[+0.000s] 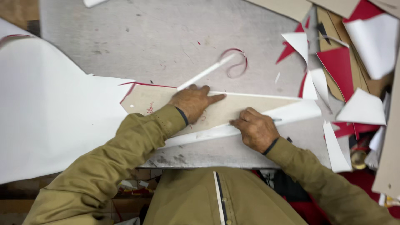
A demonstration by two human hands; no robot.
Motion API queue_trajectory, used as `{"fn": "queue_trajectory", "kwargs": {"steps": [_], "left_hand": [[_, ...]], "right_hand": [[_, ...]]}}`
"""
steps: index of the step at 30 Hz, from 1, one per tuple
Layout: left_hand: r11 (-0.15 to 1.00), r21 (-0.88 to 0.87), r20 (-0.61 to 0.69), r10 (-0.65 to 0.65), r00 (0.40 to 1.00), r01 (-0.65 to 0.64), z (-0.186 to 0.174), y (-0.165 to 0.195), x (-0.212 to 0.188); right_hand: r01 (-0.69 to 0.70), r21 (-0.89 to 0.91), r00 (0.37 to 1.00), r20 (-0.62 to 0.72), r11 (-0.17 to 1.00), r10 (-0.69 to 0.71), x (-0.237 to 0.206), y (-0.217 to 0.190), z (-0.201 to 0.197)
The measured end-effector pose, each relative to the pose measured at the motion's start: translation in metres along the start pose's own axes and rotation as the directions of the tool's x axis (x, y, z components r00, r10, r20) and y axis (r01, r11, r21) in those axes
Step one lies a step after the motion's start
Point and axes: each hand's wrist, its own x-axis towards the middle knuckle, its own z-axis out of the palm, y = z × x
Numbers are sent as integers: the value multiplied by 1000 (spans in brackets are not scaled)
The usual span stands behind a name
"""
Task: The person places cardboard templates on a white fabric with red trim and uses a utility knife to cut along the template edges. The person removes the cut pieces and repeats the process with different templates, accumulating cut fabric pieces on the table.
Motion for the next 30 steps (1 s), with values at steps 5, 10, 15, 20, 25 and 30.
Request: {"fn": "queue_trajectory", "kwargs": {"steps": [5, 10, 15, 20, 25, 30], "left_hand": [[998, 9, 121, -68, 990, 68, -3, 5, -1], [998, 20, 125, -61, 990, 59, -9, 9, -7], [996, 73, 138, -67, 988, 58, -5, 10, -9], [996, 61, 146, -66, 987, 58, -3, 10, -12], [995, 73, 137, -81, 987, 72, -8, 12, -14], [996, 54, 135, -79, 988, 72, -9, 9, -15]], "right_hand": [[-77, 65, 994, 86, 995, 71, 13, 3, -3], [151, 242, 986, 28, 958, -162, 29, -32, 18], [314, 89, 930, 173, 945, -325, 4, -61, 33], [325, 141, 925, 157, 935, -346, -16, -57, 37], [181, 120, 983, -1, 976, -182, 5, -42, 19], [88, 137, 983, 146, 987, -108, 37, -35, 25]]}}
